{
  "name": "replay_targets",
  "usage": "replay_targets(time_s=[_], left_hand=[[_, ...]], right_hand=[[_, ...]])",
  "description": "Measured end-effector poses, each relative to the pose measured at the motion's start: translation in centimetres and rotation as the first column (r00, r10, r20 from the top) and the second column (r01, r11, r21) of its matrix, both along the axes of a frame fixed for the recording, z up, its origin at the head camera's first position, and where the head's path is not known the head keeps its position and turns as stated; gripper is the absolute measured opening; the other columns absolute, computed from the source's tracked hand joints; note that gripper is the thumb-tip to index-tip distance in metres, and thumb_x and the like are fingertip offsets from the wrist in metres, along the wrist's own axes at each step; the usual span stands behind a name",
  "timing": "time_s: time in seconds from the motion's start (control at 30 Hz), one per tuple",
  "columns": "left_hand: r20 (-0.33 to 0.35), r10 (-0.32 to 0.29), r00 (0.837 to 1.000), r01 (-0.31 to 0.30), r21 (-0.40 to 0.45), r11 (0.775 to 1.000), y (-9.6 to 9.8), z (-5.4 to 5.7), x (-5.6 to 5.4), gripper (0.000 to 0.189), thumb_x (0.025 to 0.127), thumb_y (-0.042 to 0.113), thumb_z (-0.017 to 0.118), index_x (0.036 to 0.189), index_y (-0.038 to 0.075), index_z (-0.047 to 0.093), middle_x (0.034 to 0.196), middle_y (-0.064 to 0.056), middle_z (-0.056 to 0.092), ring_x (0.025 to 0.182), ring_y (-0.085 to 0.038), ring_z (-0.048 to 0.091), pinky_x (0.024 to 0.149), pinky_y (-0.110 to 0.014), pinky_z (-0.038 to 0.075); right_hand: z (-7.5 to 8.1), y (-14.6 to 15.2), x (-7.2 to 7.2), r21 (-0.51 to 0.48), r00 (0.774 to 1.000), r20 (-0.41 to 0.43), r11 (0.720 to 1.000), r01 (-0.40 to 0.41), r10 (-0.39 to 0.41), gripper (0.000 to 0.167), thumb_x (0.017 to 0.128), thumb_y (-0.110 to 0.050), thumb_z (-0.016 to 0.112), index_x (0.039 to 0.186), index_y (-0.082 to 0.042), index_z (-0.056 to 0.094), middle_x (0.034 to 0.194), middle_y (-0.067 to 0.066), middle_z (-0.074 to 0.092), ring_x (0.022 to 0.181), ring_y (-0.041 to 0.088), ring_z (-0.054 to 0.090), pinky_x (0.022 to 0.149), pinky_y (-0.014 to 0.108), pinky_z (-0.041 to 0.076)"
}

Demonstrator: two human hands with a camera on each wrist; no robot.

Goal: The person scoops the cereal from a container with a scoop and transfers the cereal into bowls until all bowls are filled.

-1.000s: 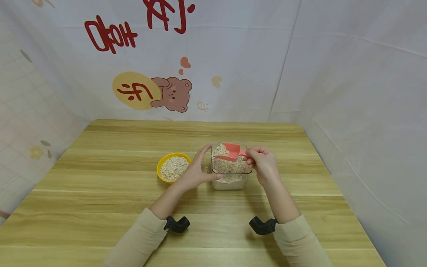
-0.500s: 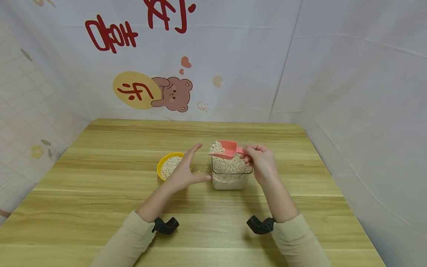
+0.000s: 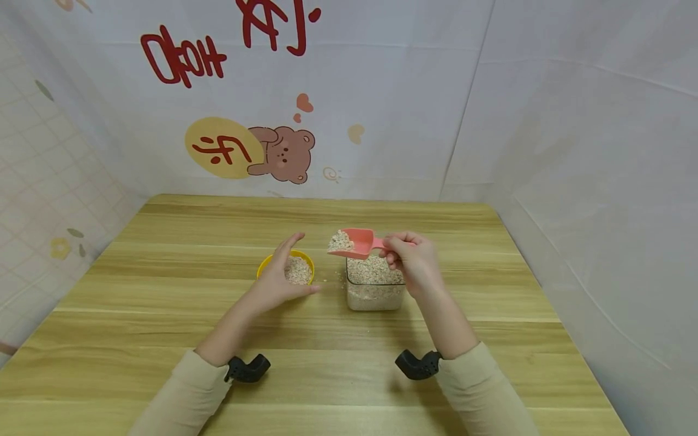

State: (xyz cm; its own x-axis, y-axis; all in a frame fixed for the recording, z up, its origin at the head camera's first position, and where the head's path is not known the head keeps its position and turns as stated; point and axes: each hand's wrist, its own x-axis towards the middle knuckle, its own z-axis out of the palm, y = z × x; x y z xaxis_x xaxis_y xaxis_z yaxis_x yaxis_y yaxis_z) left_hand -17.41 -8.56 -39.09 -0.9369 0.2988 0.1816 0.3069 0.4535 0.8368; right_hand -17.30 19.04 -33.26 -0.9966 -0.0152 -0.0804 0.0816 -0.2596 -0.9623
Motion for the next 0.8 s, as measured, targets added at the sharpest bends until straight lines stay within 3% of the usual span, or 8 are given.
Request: replay_targets(time_s=[0.17, 0.43, 0.63, 0.8], left_hand=[[0.046, 0.031, 0.998, -0.031, 0.014, 0.999, -1.6, -0.2, 0.0, 0.116, 0.062, 0.051, 0.087, 0.152, 0.031, 0.017, 0.156, -0.001, 0.015, 0.141, -0.026, 0.016, 0.105, -0.059, 0.026], [0.079, 0.024, 0.997, -0.023, -0.003, 1.0, -3.8, -1.1, -0.1, 0.112, 0.069, 0.033, 0.087, 0.154, 0.028, 0.014, 0.158, -0.007, 0.009, 0.143, -0.031, 0.007, 0.104, -0.065, 0.021], [0.081, 0.034, 0.996, -0.03, -0.056, 0.998, -5.2, -1.7, -0.3, 0.115, 0.067, 0.04, 0.087, 0.154, 0.024, 0.014, 0.158, -0.009, 0.01, 0.142, -0.033, 0.011, 0.104, -0.064, 0.023], [0.089, 0.023, 0.996, -0.016, -0.075, 0.997, -6.1, -2.1, -0.4, 0.119, 0.065, 0.041, 0.088, 0.154, 0.021, 0.013, 0.158, -0.011, 0.01, 0.141, -0.035, 0.013, 0.103, -0.064, 0.022]], right_hand=[[0.2, -0.8, -0.3, 0.022, 1.0, 0.007, 0.999, -0.024, 0.023, 0.015, 0.093, 0.002, 0.056, 0.08, -0.002, 0.064, 0.063, 0.007, 0.062, 0.049, 0.008, 0.049, 0.046, 0.016, 0.042], [0.5, -2.5, -0.9, 0.077, 0.998, 0.013, 0.996, -0.056, 0.055, 0.005, 0.09, 0.002, 0.06, 0.086, 0.002, 0.063, 0.063, 0.007, 0.062, 0.05, 0.01, 0.05, 0.046, 0.018, 0.041], [0.6, -3.8, -1.3, 0.106, 0.997, 0.025, 0.991, -0.079, 0.077, 0.018, 0.089, 0.001, 0.061, 0.1, 0.014, 0.057, 0.065, 0.009, 0.062, 0.05, 0.009, 0.051, 0.047, 0.018, 0.042], [0.4, -4.5, -1.7, 0.133, 0.995, 0.033, 0.986, -0.097, 0.094, 0.018, 0.089, 0.001, 0.061, 0.101, 0.014, 0.057, 0.065, 0.009, 0.062, 0.048, 0.009, 0.052, 0.048, 0.019, 0.045]])
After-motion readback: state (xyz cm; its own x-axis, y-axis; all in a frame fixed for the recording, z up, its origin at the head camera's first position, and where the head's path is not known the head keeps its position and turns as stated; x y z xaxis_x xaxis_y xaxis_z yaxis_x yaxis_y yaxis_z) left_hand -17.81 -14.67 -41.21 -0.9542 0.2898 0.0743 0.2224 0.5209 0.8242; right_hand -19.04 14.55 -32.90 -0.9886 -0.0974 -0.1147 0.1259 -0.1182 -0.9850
